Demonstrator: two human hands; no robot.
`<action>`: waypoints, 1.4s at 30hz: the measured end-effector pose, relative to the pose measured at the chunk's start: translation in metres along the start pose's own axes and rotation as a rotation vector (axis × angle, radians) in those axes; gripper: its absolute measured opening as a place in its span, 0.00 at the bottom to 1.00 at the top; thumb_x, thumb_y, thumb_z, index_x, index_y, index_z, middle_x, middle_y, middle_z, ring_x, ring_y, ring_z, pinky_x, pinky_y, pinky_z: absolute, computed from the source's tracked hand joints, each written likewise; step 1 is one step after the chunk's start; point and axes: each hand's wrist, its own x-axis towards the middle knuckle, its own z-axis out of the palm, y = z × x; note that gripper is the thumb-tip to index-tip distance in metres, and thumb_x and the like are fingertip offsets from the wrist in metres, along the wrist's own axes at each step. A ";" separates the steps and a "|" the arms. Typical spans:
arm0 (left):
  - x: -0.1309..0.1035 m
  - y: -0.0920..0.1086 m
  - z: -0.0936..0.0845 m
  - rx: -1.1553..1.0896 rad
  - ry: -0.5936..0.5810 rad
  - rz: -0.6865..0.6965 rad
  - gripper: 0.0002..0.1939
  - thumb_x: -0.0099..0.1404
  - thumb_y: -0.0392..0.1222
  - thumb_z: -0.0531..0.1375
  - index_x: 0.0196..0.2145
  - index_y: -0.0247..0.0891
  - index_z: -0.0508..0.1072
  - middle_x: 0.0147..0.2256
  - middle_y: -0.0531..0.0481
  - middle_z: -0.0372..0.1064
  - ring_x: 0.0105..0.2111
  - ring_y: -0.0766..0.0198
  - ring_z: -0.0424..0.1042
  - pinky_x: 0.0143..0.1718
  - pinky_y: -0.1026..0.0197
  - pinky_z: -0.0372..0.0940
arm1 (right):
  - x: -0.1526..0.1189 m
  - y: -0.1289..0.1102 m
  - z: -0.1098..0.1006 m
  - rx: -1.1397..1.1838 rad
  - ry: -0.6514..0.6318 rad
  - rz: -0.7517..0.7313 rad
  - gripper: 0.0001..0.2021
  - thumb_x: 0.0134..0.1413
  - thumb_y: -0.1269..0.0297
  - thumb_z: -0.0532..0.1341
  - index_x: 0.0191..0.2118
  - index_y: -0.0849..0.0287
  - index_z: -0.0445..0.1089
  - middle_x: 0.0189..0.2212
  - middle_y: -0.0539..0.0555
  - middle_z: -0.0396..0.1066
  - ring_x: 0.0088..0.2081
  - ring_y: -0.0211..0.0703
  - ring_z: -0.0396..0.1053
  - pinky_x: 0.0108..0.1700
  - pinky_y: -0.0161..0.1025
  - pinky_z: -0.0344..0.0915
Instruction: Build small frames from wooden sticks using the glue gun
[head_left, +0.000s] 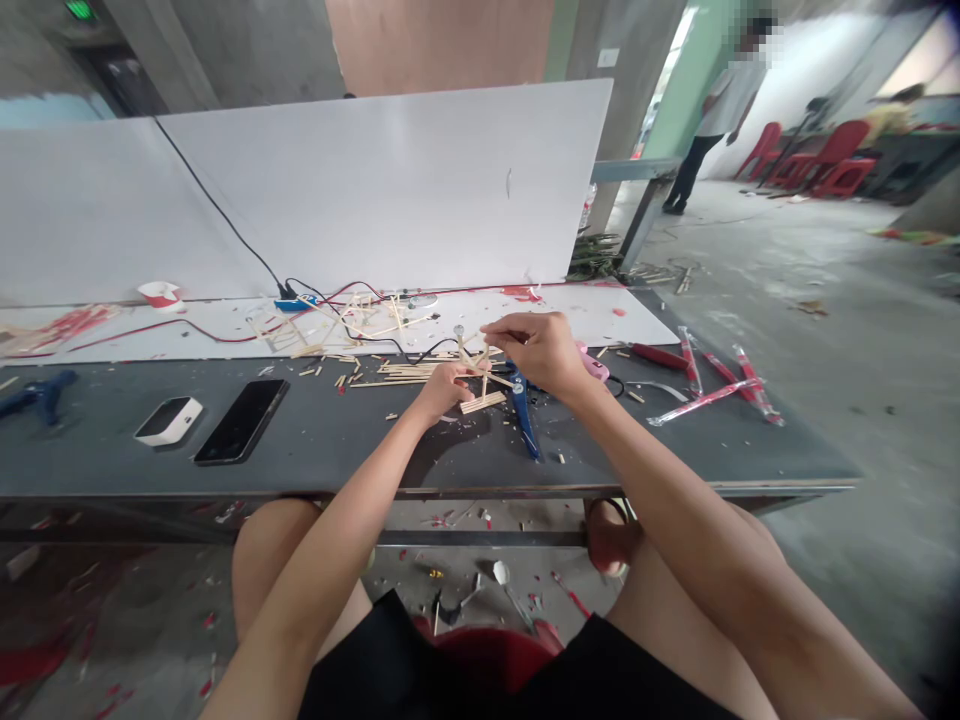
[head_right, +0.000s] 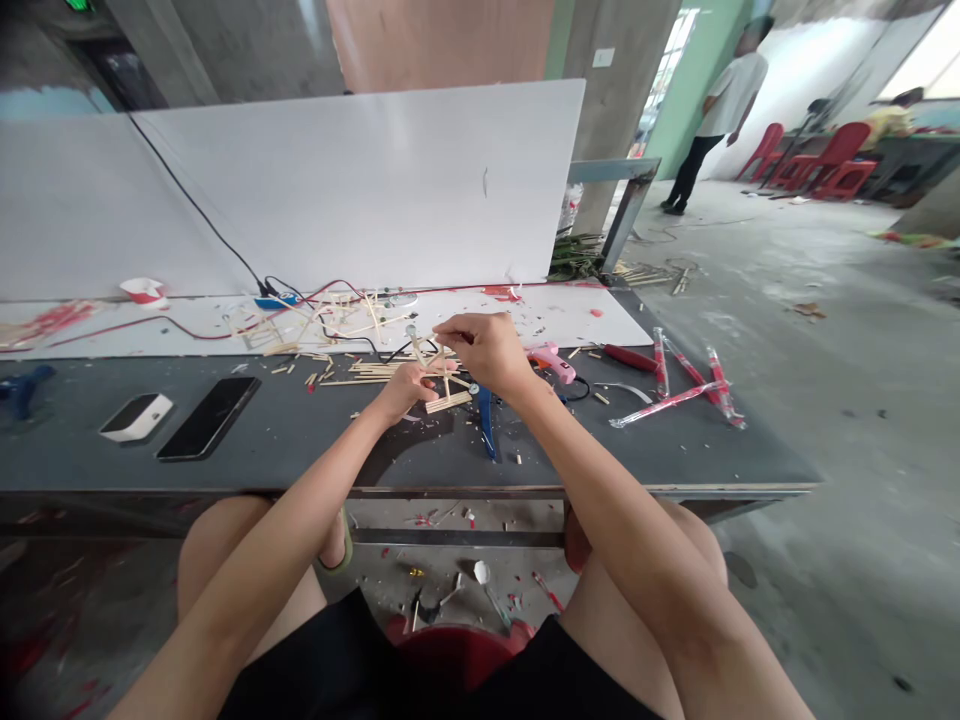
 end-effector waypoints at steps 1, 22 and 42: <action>0.000 -0.001 0.000 -0.003 0.033 0.003 0.30 0.45 0.31 0.60 0.47 0.37 0.80 0.51 0.45 0.76 0.51 0.51 0.70 0.45 0.57 0.63 | 0.000 0.000 0.000 -0.005 -0.002 0.002 0.09 0.56 0.63 0.65 0.38 0.57 0.83 0.33 0.54 0.81 0.31 0.41 0.73 0.33 0.40 0.67; -0.019 0.016 -0.063 0.984 0.335 0.136 0.24 0.55 0.24 0.57 0.48 0.33 0.79 0.49 0.40 0.76 0.53 0.48 0.70 0.58 0.48 0.64 | -0.001 -0.002 -0.002 -0.010 -0.019 -0.013 0.09 0.57 0.63 0.65 0.39 0.57 0.83 0.33 0.56 0.81 0.33 0.44 0.75 0.32 0.42 0.67; -0.051 0.039 -0.143 0.329 0.953 -0.009 0.08 0.55 0.44 0.68 0.28 0.36 0.79 0.26 0.49 0.76 0.30 0.60 0.74 0.33 0.62 0.65 | -0.002 -0.002 -0.001 -0.013 -0.013 -0.011 0.10 0.57 0.61 0.65 0.39 0.57 0.83 0.33 0.55 0.81 0.31 0.42 0.73 0.33 0.42 0.67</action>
